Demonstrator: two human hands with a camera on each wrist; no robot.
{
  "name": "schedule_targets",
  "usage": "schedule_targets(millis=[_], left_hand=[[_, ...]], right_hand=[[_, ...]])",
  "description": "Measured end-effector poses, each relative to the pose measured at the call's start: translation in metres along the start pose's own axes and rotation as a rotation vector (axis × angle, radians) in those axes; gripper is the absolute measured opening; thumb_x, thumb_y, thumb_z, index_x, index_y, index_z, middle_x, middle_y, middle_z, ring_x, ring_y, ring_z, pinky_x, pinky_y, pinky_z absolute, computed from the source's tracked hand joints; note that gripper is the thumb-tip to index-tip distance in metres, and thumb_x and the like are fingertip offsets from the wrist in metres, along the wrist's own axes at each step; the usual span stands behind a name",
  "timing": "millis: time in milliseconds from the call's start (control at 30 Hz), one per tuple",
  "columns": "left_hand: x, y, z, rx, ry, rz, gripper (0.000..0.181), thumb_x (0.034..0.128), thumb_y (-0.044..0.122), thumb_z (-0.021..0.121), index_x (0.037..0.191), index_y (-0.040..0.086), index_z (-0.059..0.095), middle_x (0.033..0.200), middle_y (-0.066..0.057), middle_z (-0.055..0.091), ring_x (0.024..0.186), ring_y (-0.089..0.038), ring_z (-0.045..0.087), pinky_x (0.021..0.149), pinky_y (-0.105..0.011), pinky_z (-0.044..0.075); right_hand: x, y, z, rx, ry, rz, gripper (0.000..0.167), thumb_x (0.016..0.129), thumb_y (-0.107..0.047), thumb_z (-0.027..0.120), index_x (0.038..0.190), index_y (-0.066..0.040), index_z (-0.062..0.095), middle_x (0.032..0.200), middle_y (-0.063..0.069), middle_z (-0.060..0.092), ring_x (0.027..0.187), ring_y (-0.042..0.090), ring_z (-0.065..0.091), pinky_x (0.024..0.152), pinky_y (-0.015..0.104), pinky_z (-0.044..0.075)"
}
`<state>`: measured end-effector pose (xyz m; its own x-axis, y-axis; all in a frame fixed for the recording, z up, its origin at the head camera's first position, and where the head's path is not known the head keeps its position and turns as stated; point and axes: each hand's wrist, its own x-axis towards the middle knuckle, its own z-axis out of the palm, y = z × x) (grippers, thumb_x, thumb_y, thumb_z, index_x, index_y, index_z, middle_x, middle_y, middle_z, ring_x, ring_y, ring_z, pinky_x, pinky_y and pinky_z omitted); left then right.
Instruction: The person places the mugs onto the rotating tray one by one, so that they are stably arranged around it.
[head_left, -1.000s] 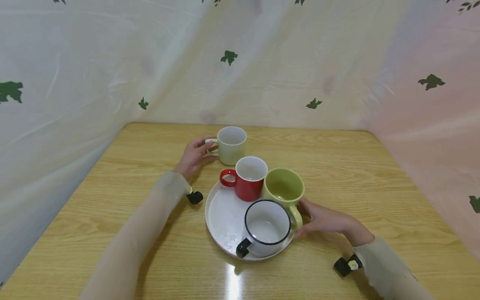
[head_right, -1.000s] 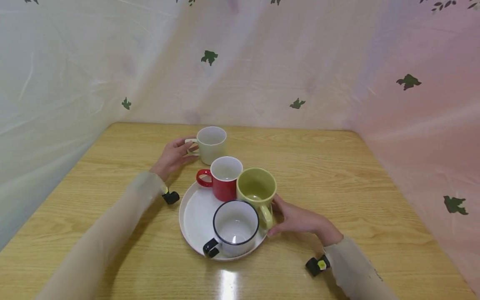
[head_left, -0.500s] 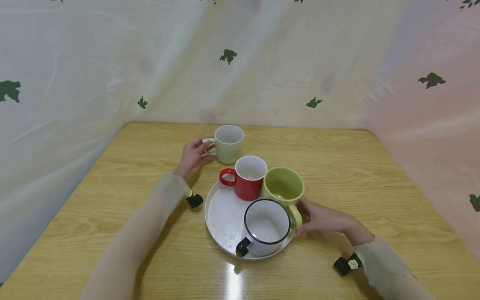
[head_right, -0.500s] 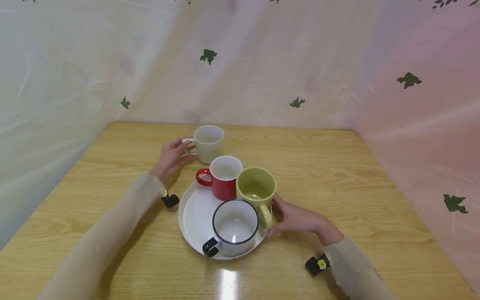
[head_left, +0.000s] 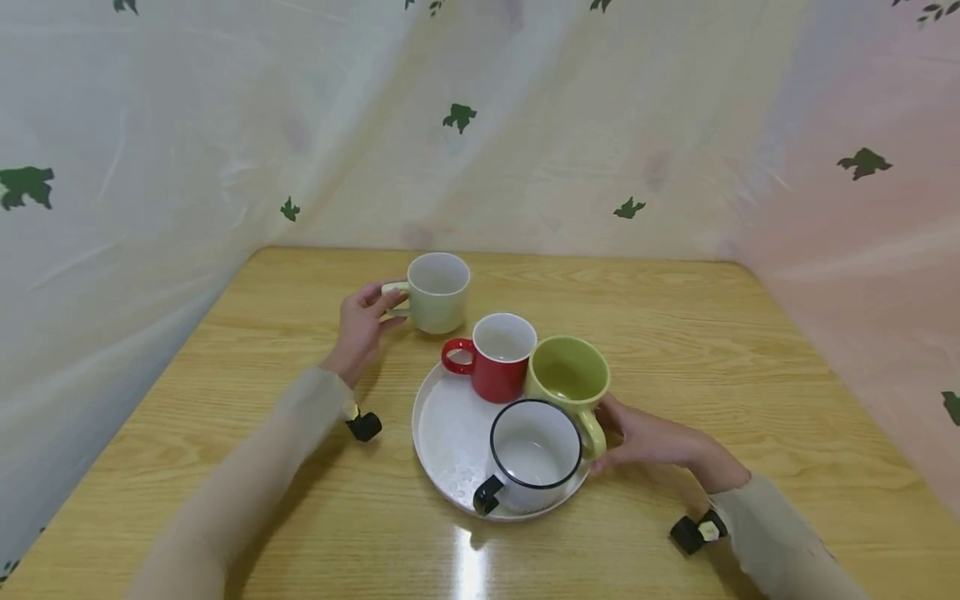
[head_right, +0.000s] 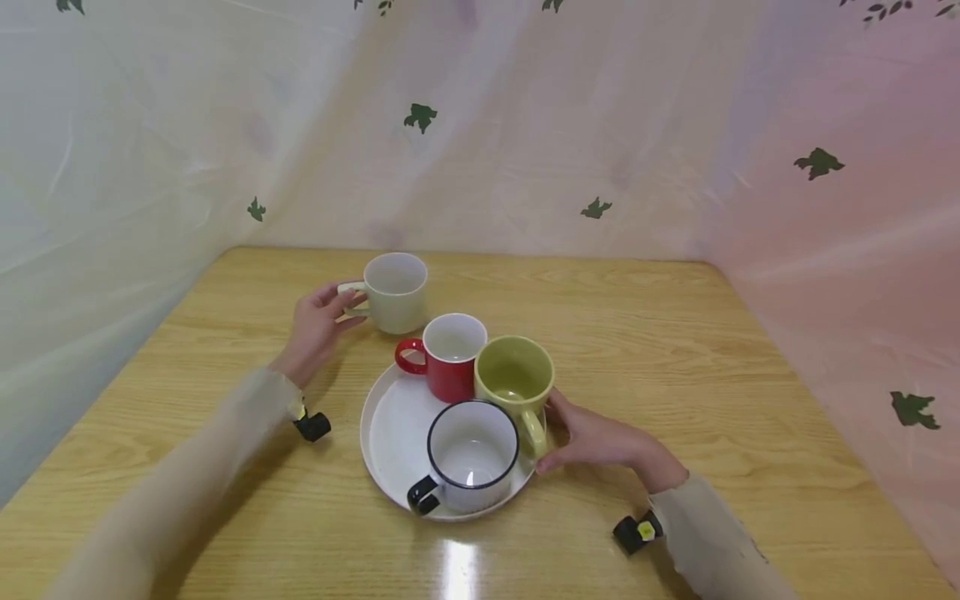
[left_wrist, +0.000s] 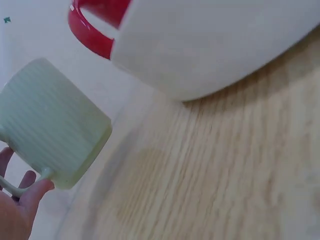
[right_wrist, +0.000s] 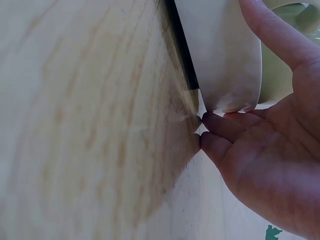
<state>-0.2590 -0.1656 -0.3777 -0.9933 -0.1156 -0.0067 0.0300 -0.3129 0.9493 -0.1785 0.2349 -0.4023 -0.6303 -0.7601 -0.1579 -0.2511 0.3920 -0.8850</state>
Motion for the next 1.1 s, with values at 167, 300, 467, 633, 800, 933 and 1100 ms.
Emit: schedule_targets(millis=[167, 300, 467, 633, 800, 933, 1100], left_hand=[[-0.010, 0.007, -0.010, 0.004, 0.022, 0.011, 0.009, 0.0950, 0.015, 0.059, 0.094, 0.018, 0.068, 0.091, 0.006, 0.071, 0.097, -0.010, 0.068, 0.075, -0.024, 0.060], [-0.016, 0.012, -0.019, -0.012, 0.029, 0.021, 0.008, 0.0946, 0.016, 0.060, 0.096, 0.017, 0.068, 0.092, 0.007, 0.071, 0.098, -0.010, 0.068, 0.075, -0.023, 0.060], [-0.032, 0.019, -0.027, -0.016, 0.013, 0.035, 0.010, 0.0947, 0.014, 0.060, 0.094, 0.018, 0.069, 0.092, 0.007, 0.071, 0.095, -0.008, 0.069, 0.074, -0.023, 0.060], [-0.048, 0.025, -0.033, -0.018, -0.031, 0.053, 0.012, 0.0955, 0.014, 0.059, 0.094, 0.018, 0.070, 0.093, 0.007, 0.072, 0.094, -0.006, 0.070, 0.074, -0.023, 0.060], [-0.063, 0.031, -0.037, -0.037, -0.058, 0.069, 0.013, 0.0952, 0.014, 0.059, 0.095, 0.017, 0.071, 0.092, 0.006, 0.071, 0.092, -0.006, 0.071, 0.074, -0.024, 0.061], [-0.073, 0.035, -0.037, -0.007, -0.069, 0.058, 0.013, 0.0955, 0.013, 0.059, 0.096, 0.018, 0.071, 0.096, 0.006, 0.069, 0.092, -0.006, 0.070, 0.075, -0.025, 0.060], [-0.086, 0.039, -0.034, 0.031, -0.085, 0.051, 0.017, 0.0972, 0.012, 0.056, 0.096, 0.020, 0.071, 0.098, 0.008, 0.069, 0.093, -0.006, 0.070, 0.077, -0.025, 0.060]], right_hand=[[-0.001, 0.000, -0.001, -0.009, 0.008, -0.004, 0.112, 0.079, -0.016, 0.080, 0.151, 0.003, -0.004, 0.155, 0.033, 0.018, 0.142, 0.049, 0.024, 0.102, 0.004, 0.028], [-0.001, 0.001, -0.001, -0.008, 0.010, -0.014, 0.112, 0.079, -0.016, 0.080, 0.151, 0.004, -0.003, 0.154, 0.034, 0.019, 0.141, 0.050, 0.025, 0.102, 0.004, 0.029], [0.000, 0.003, 0.001, -0.009, 0.011, -0.030, 0.111, 0.079, -0.015, 0.079, 0.151, 0.005, -0.003, 0.153, 0.035, 0.020, 0.139, 0.051, 0.025, 0.102, 0.004, 0.029], [0.000, 0.003, 0.000, -0.006, 0.019, -0.027, 0.112, 0.079, -0.015, 0.080, 0.151, 0.005, -0.003, 0.155, 0.033, 0.018, 0.140, 0.051, 0.021, 0.103, 0.004, 0.027], [0.000, 0.002, 0.000, 0.004, 0.014, -0.032, 0.113, 0.078, -0.014, 0.080, 0.151, 0.004, -0.004, 0.156, 0.032, 0.016, 0.144, 0.040, 0.023, 0.103, 0.003, 0.026], [0.001, 0.001, -0.001, -0.003, 0.014, -0.030, 0.113, 0.079, -0.015, 0.080, 0.151, 0.004, -0.004, 0.156, 0.033, 0.015, 0.143, 0.041, 0.023, 0.103, 0.003, 0.026], [0.001, 0.000, 0.000, -0.015, 0.014, -0.024, 0.113, 0.079, -0.015, 0.080, 0.151, 0.005, -0.004, 0.155, 0.034, 0.017, 0.140, 0.051, 0.021, 0.102, 0.003, 0.026]])
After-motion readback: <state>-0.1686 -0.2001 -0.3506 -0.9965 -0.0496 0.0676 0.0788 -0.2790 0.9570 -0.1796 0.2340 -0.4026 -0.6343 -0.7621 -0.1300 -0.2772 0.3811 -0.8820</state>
